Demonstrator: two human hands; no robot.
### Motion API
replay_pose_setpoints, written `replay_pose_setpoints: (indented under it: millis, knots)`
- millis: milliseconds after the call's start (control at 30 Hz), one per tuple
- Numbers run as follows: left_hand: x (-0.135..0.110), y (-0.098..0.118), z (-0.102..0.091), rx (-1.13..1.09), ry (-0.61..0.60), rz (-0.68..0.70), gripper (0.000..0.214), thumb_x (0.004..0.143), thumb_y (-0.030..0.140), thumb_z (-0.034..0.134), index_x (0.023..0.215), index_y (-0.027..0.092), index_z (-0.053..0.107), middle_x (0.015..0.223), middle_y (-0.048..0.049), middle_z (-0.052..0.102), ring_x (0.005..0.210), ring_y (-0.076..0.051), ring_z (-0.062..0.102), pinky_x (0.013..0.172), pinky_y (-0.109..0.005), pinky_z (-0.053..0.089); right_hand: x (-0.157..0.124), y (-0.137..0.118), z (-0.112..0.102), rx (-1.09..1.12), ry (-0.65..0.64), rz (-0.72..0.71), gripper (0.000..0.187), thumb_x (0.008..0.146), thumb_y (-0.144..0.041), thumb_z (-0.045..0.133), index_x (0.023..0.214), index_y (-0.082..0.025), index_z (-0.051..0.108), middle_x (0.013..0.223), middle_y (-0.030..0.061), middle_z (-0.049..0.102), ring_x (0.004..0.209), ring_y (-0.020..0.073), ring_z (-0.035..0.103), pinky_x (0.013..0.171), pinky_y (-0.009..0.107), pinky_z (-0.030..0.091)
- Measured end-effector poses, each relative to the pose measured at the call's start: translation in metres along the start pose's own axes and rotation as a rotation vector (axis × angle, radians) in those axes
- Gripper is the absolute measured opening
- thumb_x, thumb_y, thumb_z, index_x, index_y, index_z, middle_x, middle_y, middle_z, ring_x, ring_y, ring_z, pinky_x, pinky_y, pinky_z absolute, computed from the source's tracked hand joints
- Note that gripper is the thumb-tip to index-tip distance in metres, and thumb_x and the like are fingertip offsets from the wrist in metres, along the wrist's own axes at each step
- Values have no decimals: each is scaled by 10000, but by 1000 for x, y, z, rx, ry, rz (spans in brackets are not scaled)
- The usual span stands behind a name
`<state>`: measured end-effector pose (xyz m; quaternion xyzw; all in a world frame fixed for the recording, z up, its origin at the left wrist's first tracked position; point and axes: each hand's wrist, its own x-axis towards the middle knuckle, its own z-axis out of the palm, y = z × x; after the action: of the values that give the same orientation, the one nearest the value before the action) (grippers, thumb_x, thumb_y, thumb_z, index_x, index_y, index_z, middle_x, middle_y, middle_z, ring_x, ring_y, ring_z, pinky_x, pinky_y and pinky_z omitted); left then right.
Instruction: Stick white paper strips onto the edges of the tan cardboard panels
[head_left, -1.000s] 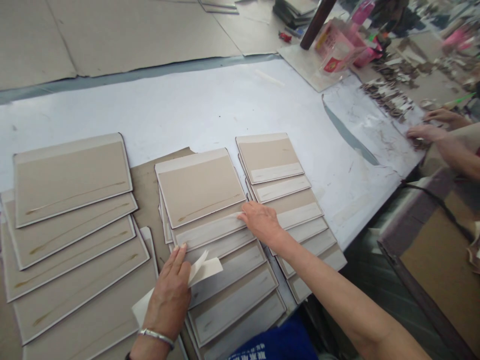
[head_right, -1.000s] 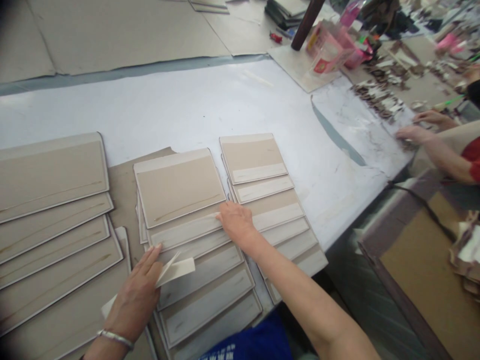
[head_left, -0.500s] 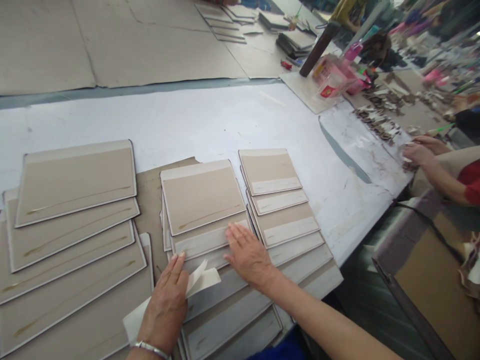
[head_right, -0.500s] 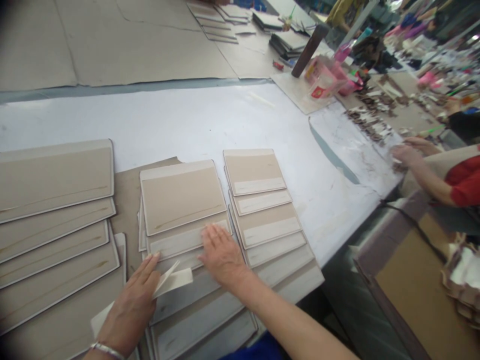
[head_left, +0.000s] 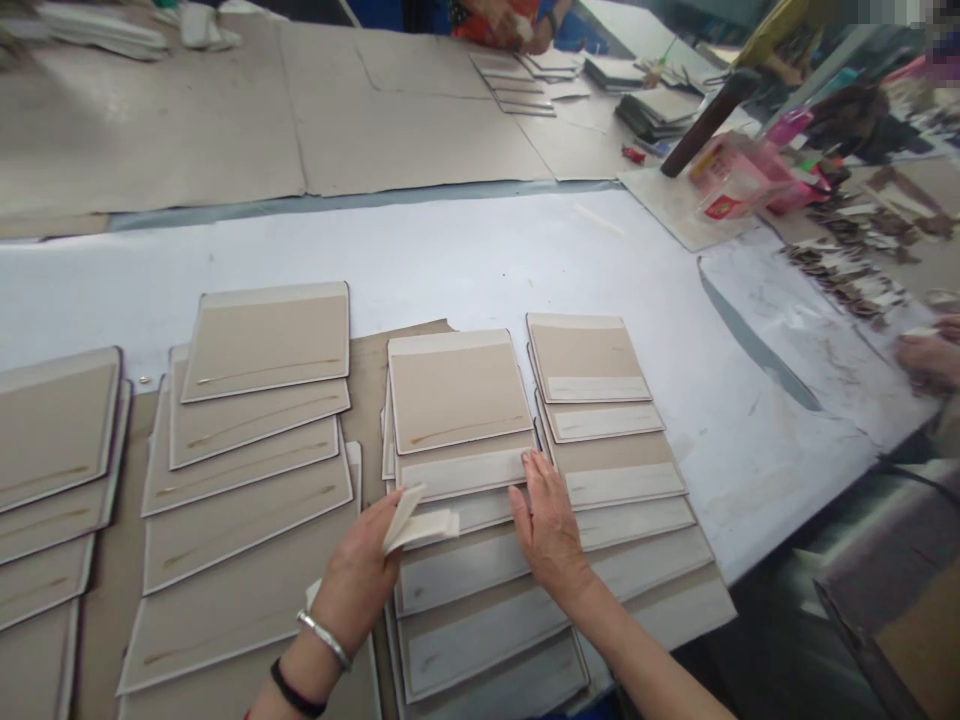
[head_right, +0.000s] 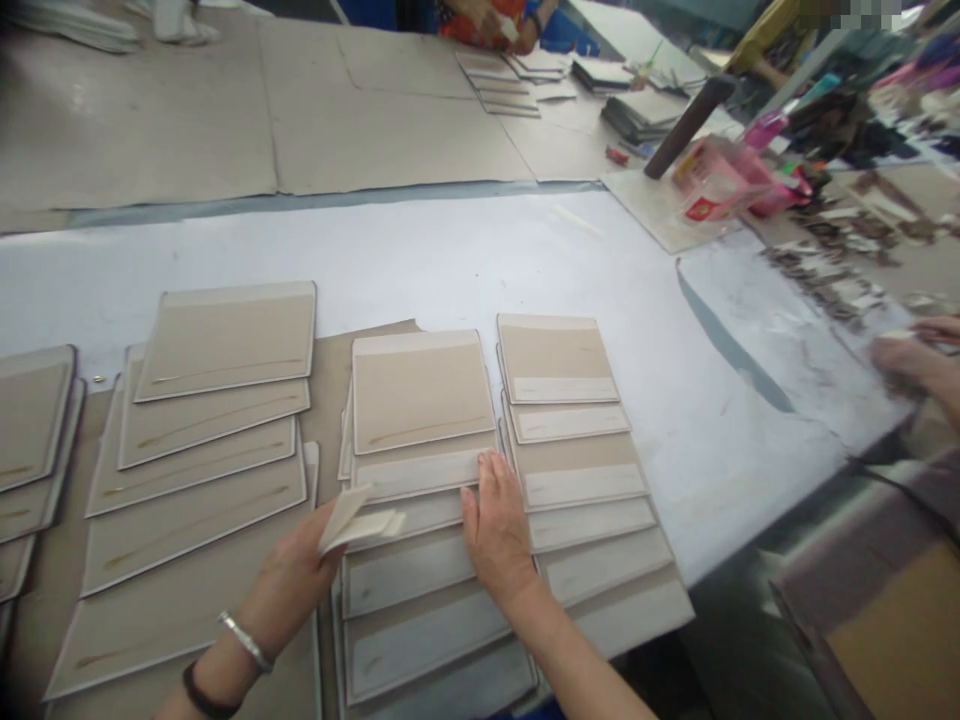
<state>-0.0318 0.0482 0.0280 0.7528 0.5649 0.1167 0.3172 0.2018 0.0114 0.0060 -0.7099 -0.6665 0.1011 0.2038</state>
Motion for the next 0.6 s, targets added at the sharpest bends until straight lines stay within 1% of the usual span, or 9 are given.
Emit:
replay_pose_setpoints:
  millis: [67,133,200,233,300,333,400,433,600]
  knots:
    - [-1,11,-16,-197,4,-283,347,767,358,395,893,141,635,880,-133,689,838,-274,643,757,-416,524,4,-16,-13,184,-38,37,351,886,-269,387,1177,-122,516,1205,158,535,1172,233,444,991,438,364]
    - [-5,27,-27,-463,-88,-485,404,725,488,430,775,148,641,707,-103,683,664,-247,641,642,-370,527,4,-38,-27,441,-218,70,287,872,-285,426,1095,-165,562,1085,113,604,1047,198,533,924,374,428]
    - [-10,46,-28,-701,-235,-561,408,660,543,488,641,157,620,547,-68,632,539,-208,596,554,-320,499,2,-61,-36,711,-422,166,249,830,-326,509,1021,-183,581,1000,73,626,925,166,578,813,300,479]
    - [-13,54,-26,-784,-290,-581,396,624,547,526,582,161,601,491,-53,599,500,-191,569,522,-301,478,0,-71,-38,822,-481,246,232,792,-344,559,956,-182,588,957,56,625,858,153,589,751,272,489]
    - [-19,67,-18,-904,-350,-618,389,574,546,584,510,162,568,445,-34,557,468,-166,529,491,-278,444,-4,-86,-36,1010,-541,449,221,732,-382,606,798,-179,548,758,5,605,644,120,579,577,232,477]
    - [-21,71,-13,-955,-357,-637,396,559,549,602,500,159,563,452,-32,555,468,-158,519,489,-272,435,-6,-90,-33,1083,-557,551,244,717,-407,604,736,-187,501,630,-32,556,523,102,535,483,216,441]
    - [-25,76,-6,-1049,-352,-668,415,558,558,622,525,147,582,498,-37,575,501,-149,519,517,-266,433,-7,-91,-28,1163,-572,684,290,711,-445,580,677,-208,418,466,-92,417,379,78,421,370,192,339]
    - [-26,77,-4,-1091,-348,-680,420,560,559,633,542,141,592,522,-39,583,519,-147,520,534,-263,433,-7,-90,-26,1166,-576,706,293,715,-449,567,665,-212,401,439,-103,372,361,73,390,356,185,308]
    - [-29,76,-4,-1292,-350,-788,425,593,539,657,658,119,636,626,-61,610,627,-164,551,622,-273,450,-3,-80,-25,944,-465,599,242,732,-352,553,592,-180,455,606,-49,429,512,71,438,467,188,369]
